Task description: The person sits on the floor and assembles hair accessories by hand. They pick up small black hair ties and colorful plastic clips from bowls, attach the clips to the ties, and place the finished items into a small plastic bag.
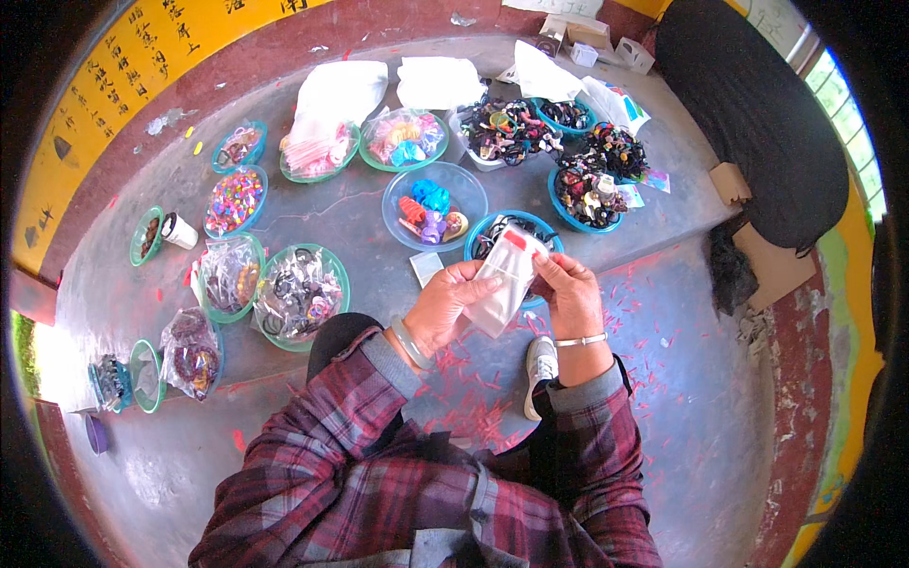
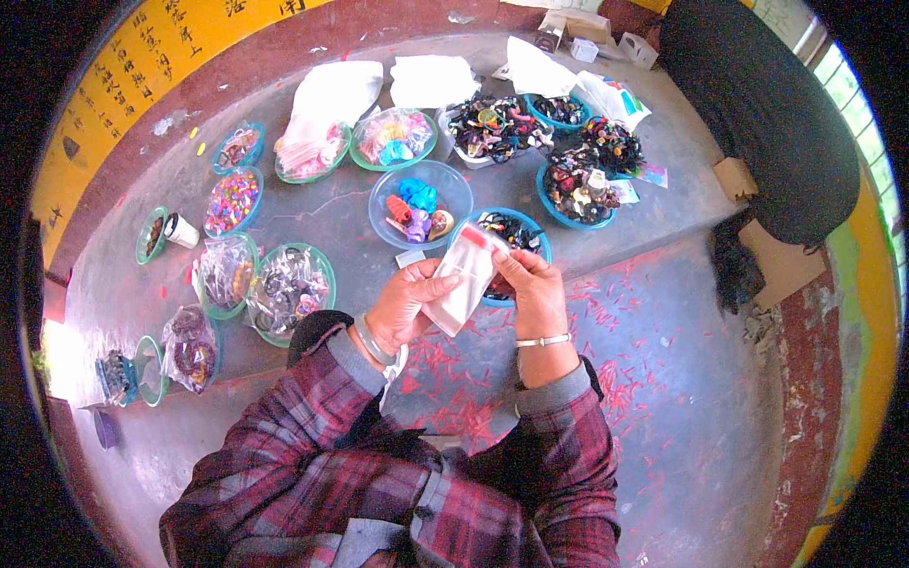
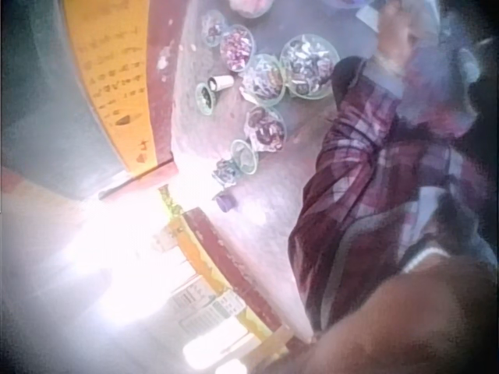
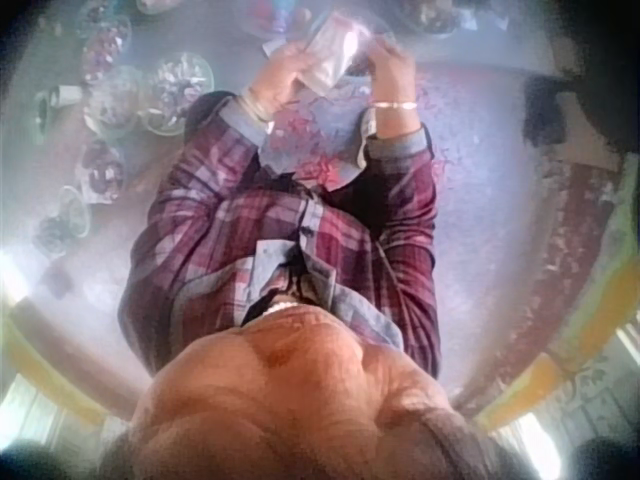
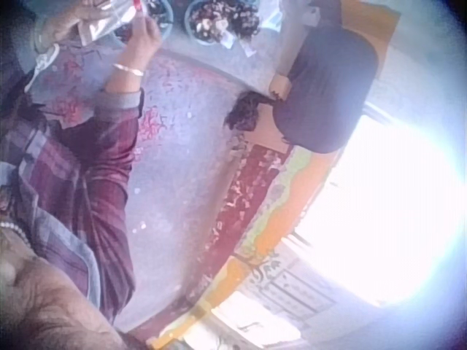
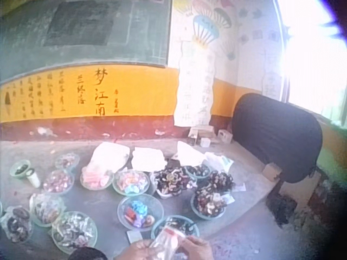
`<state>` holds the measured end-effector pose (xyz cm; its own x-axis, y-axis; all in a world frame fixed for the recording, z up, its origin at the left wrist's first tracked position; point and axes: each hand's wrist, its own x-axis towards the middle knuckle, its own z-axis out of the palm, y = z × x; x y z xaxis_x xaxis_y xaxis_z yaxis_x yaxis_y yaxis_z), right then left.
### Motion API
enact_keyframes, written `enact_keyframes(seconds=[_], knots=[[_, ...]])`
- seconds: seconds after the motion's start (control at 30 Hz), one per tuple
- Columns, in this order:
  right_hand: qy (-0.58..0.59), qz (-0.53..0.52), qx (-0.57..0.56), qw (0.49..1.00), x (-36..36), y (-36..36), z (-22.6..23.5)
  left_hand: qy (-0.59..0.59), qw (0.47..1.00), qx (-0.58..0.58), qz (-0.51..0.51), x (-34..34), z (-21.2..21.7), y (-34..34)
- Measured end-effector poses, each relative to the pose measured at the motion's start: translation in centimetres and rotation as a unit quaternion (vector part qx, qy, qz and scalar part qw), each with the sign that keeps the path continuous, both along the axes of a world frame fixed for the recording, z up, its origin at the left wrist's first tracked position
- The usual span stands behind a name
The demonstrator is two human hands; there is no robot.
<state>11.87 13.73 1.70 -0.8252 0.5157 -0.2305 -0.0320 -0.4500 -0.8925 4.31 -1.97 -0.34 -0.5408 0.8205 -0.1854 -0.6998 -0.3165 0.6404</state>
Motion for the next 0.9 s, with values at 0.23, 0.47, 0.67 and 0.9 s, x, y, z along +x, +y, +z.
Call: enact_keyframes(seconds=[0.23,0.47,0.67,0.9], knots=[[-0.008,-0.006,0.015,1.000,-0.1,-0.9,1.2,0.028,0.999,0.008,0.018,-0.2,-0.6,0.1],[-0.010,0.005,0.146,0.989,0.0,-0.8,0.1,0.053,0.997,-0.013,0.047,0.1,0.2,0.4],[-0.007,0.015,0.080,0.997,0.1,-1.1,0.8,0.099,0.994,-0.028,0.043,0.0,-1.0,0.5],[-0.015,0.020,0.170,0.985,0.2,-0.7,0.1,0.219,0.970,-0.095,-0.039,-0.8,-0.9,0.4]])
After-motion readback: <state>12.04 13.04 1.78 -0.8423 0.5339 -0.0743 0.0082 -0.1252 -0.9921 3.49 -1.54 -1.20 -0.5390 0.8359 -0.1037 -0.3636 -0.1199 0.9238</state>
